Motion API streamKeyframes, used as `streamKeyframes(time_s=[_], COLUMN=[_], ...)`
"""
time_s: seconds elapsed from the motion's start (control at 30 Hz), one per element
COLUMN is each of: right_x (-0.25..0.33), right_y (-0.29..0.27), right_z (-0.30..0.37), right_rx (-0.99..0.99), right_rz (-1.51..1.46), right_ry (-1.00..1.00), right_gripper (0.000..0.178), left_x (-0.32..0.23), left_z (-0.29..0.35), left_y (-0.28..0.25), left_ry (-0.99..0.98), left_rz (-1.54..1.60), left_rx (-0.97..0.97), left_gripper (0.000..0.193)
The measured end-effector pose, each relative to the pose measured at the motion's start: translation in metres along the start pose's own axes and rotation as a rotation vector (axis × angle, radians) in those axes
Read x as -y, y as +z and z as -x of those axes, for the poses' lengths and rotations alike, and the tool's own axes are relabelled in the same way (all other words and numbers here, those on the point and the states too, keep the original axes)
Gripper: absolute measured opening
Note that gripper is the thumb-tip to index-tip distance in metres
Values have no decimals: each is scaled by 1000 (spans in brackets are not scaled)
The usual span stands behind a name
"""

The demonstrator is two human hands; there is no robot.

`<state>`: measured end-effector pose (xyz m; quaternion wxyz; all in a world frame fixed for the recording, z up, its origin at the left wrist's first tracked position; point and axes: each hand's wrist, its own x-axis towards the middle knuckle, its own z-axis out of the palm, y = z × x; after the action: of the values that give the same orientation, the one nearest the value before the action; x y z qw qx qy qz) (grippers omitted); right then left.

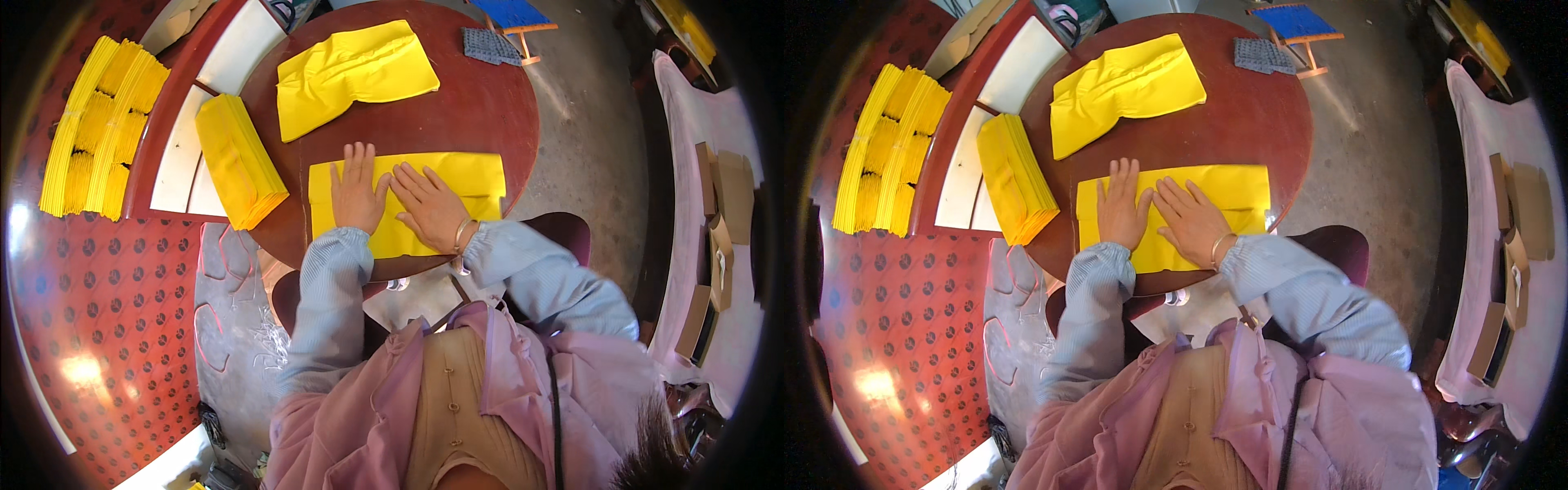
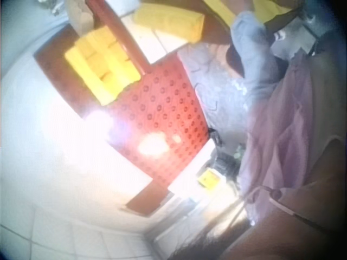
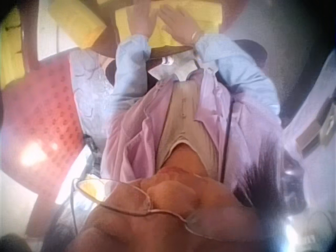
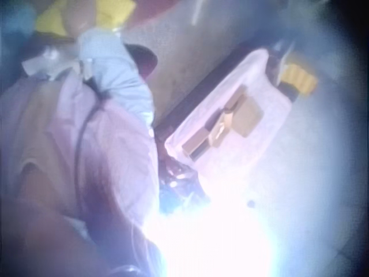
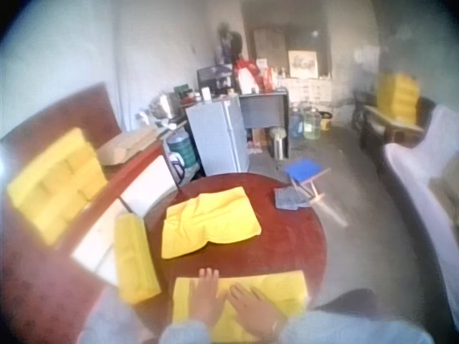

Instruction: The person folds yellow fabric pieces on a round table, aligning edges and pressing creases. The person stacks the folded pieces and continues folding additional pieces.

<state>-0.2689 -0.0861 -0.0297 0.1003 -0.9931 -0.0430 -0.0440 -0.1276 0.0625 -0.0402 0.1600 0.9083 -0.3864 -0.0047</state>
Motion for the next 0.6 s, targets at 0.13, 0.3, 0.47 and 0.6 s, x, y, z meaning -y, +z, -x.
streamKeyframes(time_s=[0.13,0.3,0.47,0.6], right_x=[-30,-62,-13,-59], right_y=[-2,-27,14,13], right_z=[19,25,8,36], right_rx=[-62,-111,-112,-129], right_rz=[-59,127,-63,120], right_ry=[29,117,86,266], right_gripper=[71,77,76,75], left_x=[-12,-25,-23,-18], left_z=[10,11,13,14], left_y=[13,12,17,16], left_ry=[-159,-244,-227,-192], left_rz=[-132,-199,-200,-185], left_rx=[-49,-6,-40,-62], left_gripper=[81,87,87,87])
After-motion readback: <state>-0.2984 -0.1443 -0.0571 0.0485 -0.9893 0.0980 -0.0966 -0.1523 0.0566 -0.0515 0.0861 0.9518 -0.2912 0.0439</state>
